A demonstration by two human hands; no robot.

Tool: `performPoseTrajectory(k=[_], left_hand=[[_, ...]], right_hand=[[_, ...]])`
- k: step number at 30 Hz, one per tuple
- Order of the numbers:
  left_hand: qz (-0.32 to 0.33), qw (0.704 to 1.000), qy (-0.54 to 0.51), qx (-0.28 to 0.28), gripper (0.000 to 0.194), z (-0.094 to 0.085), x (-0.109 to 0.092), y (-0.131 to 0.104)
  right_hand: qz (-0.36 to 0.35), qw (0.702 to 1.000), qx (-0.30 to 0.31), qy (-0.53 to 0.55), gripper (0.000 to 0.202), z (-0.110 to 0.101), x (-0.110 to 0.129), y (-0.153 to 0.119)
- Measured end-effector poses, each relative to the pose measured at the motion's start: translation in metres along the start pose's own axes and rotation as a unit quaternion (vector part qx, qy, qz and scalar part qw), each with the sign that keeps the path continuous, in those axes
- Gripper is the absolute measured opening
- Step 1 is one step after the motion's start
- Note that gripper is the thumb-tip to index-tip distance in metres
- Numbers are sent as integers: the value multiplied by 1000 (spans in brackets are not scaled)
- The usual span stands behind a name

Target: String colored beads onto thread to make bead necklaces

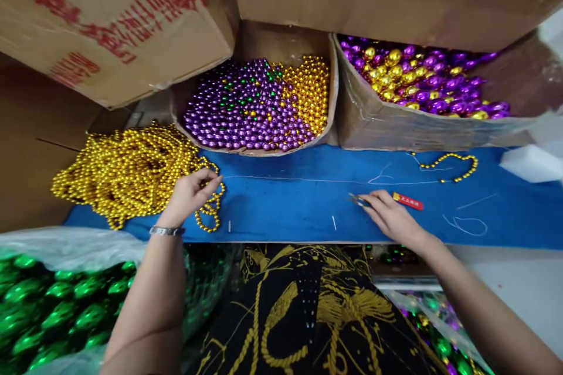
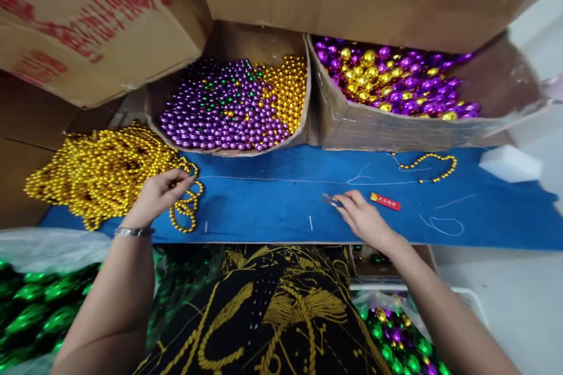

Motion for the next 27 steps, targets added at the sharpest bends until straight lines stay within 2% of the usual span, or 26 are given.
performPoseTrajectory(k=[2, 5, 9, 14, 27], left_hand=[[5, 1000, -6, -6, 37, -2, -2, -2], [18, 1000, -12, -6, 36, -2, -6, -4], [35, 999, -16, -5, 36, 0, -10, -3], [43, 999, -17, -13, 34, -2, -6, -4], [40, 999, -15, -15, 33, -3, -2, -4]], right_hand=[[7, 999, 0, -38, 41, 3, 28, 35], [22, 992, 43, -121, 41, 9, 62, 79], [25, 976, 106, -187, 40, 12, 86, 111], [13, 971, 143, -190, 36, 16, 87, 126], [-13, 976, 96, -193, 39, 4, 89, 121]])
Point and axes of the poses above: each hand's wrist, its own y-axis towards the middle knuckle, its own z-axis out of the palm, x = y × z, the point moved 5 cm from there along y, towards the middle knuckle, and after that the axes turned 4 degrees about z, right-handed, at the moved point
